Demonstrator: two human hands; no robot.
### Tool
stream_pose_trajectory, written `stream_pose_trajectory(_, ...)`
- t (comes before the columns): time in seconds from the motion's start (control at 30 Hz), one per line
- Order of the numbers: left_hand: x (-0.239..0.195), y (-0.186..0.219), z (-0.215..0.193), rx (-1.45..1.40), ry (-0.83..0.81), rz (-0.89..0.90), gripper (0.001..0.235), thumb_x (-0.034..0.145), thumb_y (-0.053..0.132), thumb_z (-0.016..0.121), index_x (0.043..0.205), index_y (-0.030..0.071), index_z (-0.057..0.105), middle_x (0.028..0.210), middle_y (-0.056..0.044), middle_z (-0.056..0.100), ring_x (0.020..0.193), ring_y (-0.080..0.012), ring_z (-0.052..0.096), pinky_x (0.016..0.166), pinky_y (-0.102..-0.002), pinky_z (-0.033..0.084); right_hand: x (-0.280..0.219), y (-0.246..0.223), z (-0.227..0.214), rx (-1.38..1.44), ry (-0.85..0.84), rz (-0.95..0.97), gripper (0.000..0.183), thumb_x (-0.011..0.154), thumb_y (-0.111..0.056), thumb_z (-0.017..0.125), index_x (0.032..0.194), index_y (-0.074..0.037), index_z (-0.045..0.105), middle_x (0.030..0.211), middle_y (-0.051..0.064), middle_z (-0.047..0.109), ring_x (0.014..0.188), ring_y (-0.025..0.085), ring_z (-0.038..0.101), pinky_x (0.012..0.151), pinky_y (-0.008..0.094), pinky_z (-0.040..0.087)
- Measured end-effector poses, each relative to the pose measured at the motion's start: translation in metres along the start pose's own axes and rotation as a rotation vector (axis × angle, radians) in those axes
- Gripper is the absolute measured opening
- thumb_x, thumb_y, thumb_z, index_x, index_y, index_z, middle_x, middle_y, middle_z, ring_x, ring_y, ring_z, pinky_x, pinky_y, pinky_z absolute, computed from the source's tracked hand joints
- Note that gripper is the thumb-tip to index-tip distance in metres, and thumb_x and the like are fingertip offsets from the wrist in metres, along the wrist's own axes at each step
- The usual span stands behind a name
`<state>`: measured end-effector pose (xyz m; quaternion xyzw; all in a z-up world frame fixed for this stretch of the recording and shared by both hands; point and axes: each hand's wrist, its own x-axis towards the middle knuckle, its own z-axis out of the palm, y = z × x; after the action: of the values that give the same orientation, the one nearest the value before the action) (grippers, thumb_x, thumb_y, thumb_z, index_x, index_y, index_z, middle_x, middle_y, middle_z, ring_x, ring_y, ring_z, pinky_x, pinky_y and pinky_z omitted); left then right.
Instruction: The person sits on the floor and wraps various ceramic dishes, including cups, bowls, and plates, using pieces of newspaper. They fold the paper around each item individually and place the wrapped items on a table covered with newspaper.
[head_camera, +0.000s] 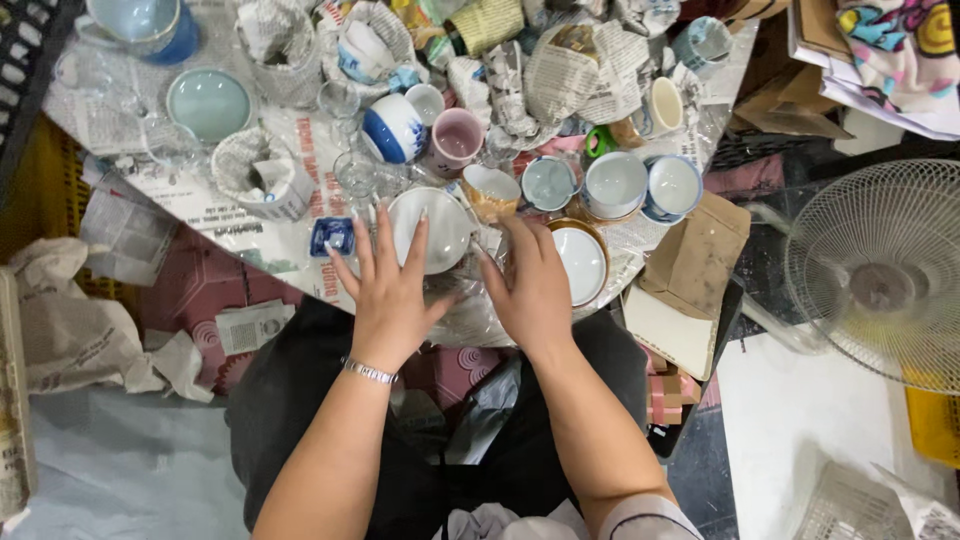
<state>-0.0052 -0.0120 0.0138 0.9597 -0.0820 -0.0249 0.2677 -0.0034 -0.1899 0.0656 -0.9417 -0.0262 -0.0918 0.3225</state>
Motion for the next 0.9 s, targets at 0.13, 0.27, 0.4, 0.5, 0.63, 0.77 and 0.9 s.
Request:
stream_pose_trajectory(0.13,-0.008,0.0,-0.002,-0.136,0.26,0.165,0.076,0.085,0.051,0.077,0.147,0.014,0.054,0.16,-0.023,0.033,0.15,-0.0472,0.023,0.117,-0.068,0.014,0.009,0.021,-0.026,-0.063,0.132,0.001,0.043,0.089,-0.014,0.079,0.128,-0.004,0.063,0.11,0.014,0.069,0.085,0.029,0.065,0.076,0.039,0.053)
stream_pose_trajectory(0.27,-0.006,-0.008,-0.004,-0.292,0.42,0.192,0.043,0.097,0.036,0.069,0.132,0.012,0.068,0.15,-0.012,0.053,0.145,-0.039,0.042,0.121,-0.053,0.03,0.077,0.071,-0.043,-0.253,0.294,-0.208,0.048,0.092,-0.013,0.083,0.133,-0.006,0.059,0.12,0.016,0.066,0.108,0.037,0.063,0.092,0.045,0.051)
stream_pose_trajectory(0.4,0.007,-0.011,-0.005,-0.354,0.49,0.191,0.031,0.095,0.021,0.068,0.123,0.009,0.071,0.142,-0.01,0.06,0.136,-0.0358,0.051,0.116,-0.048,0.039,0.159,0.106,-0.039,-0.729,0.044,-0.145,0.073,0.083,-0.01,0.078,0.149,-0.021,0.05,0.149,0.016,0.048,0.132,0.042,0.047,0.104,0.057,0.041)
stream_pose_trajectory(0.5,0.017,-0.01,-0.005,-0.363,0.473,0.207,0.029,0.092,0.016,0.069,0.12,0.009,0.072,0.138,-0.01,0.062,0.132,-0.0356,0.053,0.113,-0.047,0.04,0.206,0.112,-0.021,-1.096,-0.152,-0.372,0.09,0.079,-0.007,0.076,0.156,-0.033,0.039,0.161,0.014,0.033,0.143,0.043,0.033,0.109,0.061,0.031)
stream_pose_trajectory(0.63,0.024,-0.007,-0.005,-0.401,0.465,0.217,0.027,0.093,0.016,0.069,0.118,0.008,0.072,0.135,-0.011,0.063,0.126,-0.0344,0.057,0.11,-0.046,0.042,0.228,0.107,-0.002,-1.131,-0.517,-0.23,0.097,0.079,-0.016,0.078,0.157,-0.041,0.025,0.167,0.014,0.018,0.149,0.048,0.018,0.116,0.063,0.018)
stream_pose_trajectory(0.77,0.029,-0.005,-0.008,-0.4,0.456,0.242,0.026,0.094,0.017,0.068,0.117,0.007,0.073,0.133,-0.011,0.064,0.123,-0.0342,0.058,0.108,-0.046,0.043,0.234,0.104,0.005,-1.167,-0.479,-0.251,0.095,0.08,-0.013,0.075,0.16,-0.038,0.029,0.161,0.017,0.031,0.144,0.049,0.028,0.115,0.058,0.024)
stream_pose_trajectory(0.9,0.03,-0.003,-0.004,-0.396,0.44,0.242,0.025,0.095,0.021,0.067,0.116,0.008,0.073,0.132,-0.011,0.064,0.123,-0.0344,0.058,0.108,-0.047,0.042,0.23,0.112,0.001,-1.173,-0.382,-0.399,0.077,0.082,-0.013,0.072,0.152,-0.037,0.048,0.151,0.016,0.045,0.133,0.042,0.044,0.108,0.049,0.034)
